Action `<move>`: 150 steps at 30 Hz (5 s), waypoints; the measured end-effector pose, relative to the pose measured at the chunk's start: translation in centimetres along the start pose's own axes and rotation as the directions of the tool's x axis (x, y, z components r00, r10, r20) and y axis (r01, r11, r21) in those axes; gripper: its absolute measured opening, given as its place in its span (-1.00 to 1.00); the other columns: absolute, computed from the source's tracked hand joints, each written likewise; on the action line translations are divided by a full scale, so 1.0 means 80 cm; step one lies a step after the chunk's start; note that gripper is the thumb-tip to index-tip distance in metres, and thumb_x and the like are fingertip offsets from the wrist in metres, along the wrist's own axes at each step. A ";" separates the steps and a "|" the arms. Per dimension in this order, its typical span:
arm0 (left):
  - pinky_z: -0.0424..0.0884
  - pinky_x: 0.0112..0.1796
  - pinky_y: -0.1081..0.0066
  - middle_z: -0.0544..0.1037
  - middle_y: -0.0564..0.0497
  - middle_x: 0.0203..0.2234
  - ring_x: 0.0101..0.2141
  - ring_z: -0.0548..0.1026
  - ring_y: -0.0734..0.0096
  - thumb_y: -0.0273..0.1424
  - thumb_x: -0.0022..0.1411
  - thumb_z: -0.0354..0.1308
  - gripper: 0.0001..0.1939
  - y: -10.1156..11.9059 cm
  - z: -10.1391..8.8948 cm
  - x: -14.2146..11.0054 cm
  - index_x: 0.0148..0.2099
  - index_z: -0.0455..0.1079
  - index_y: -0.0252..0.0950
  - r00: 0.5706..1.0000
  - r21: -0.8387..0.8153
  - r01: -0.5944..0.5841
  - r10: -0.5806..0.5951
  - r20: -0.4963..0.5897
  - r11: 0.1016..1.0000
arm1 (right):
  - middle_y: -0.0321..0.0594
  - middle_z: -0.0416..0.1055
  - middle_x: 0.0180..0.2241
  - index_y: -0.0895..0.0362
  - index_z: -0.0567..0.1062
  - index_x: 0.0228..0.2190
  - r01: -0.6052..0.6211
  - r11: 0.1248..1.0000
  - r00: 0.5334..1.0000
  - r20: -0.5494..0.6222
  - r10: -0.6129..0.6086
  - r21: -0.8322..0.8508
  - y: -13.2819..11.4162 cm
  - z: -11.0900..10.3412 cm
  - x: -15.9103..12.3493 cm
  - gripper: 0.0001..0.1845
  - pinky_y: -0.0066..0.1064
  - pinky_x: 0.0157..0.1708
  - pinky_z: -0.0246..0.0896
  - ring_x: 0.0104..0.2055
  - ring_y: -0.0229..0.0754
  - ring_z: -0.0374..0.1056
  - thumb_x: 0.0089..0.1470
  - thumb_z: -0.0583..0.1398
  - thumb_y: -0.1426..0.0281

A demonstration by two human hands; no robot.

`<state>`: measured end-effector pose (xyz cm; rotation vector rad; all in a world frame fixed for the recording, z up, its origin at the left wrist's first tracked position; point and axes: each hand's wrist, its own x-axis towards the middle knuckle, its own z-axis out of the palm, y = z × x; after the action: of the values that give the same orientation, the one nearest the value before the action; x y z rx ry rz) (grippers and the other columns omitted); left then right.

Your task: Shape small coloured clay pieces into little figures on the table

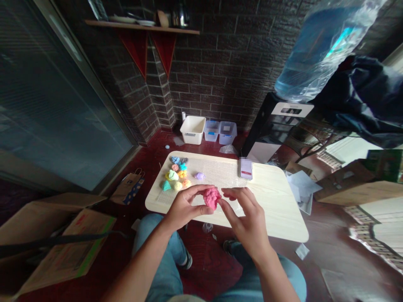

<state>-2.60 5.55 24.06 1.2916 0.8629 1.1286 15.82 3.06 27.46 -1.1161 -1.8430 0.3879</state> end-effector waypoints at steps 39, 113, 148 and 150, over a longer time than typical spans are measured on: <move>0.36 -0.12 0.38 0.57 -0.05 -0.26 -0.20 0.48 0.31 -0.31 -0.14 0.44 -0.58 0.027 0.001 0.003 -0.18 0.54 -0.32 0.976 0.259 -0.031 -0.027 0.217 0.965 | -0.21 0.39 -0.34 0.10 0.41 -0.31 0.178 0.983 0.969 0.185 -0.166 -0.053 0.001 -0.011 0.005 -0.91 -0.22 -0.24 0.16 -0.26 -0.12 0.25 0.10 0.16 0.51; 0.35 -0.20 0.27 0.51 -0.16 -0.13 -0.09 0.46 0.14 -0.45 0.22 -0.04 -0.78 -0.190 -0.118 0.030 -0.15 0.39 -0.28 0.810 0.799 0.587 -0.112 -0.576 0.133 | -0.23 0.56 -0.32 0.14 0.55 -0.41 -0.452 -0.190 0.638 0.465 0.614 0.872 0.059 0.035 0.004 -0.81 -0.62 -0.33 0.42 -0.35 -0.36 0.47 -0.17 0.39 0.51; 0.28 0.08 0.32 0.52 -0.21 -0.03 0.05 0.43 0.26 -0.23 0.34 -0.12 -0.51 -0.026 0.058 0.038 0.14 0.29 -0.47 0.897 -0.877 0.380 -0.349 0.271 0.293 | -0.21 0.49 -0.10 -0.02 0.47 -0.08 -0.272 0.912 0.957 -0.014 0.290 0.307 0.020 0.034 -0.016 -0.74 -0.25 0.01 0.20 -0.04 -0.09 0.37 0.18 0.15 0.34; 0.33 0.01 0.39 0.57 -0.18 -0.12 -0.04 0.49 0.32 -0.21 0.34 -0.12 -0.51 -0.020 0.063 0.034 0.10 0.34 -0.46 0.895 -0.879 0.369 -0.369 0.250 0.302 | -0.19 0.43 -0.02 -0.02 0.43 -0.02 -0.246 0.930 0.954 -0.102 0.282 0.274 0.019 0.031 -0.007 -0.70 -0.21 0.07 0.16 0.05 -0.10 0.31 0.25 0.05 0.30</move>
<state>3.16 6.86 23.36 0.1003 0.3358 0.9562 14.69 3.86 24.85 -1.1795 -1.4734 0.6702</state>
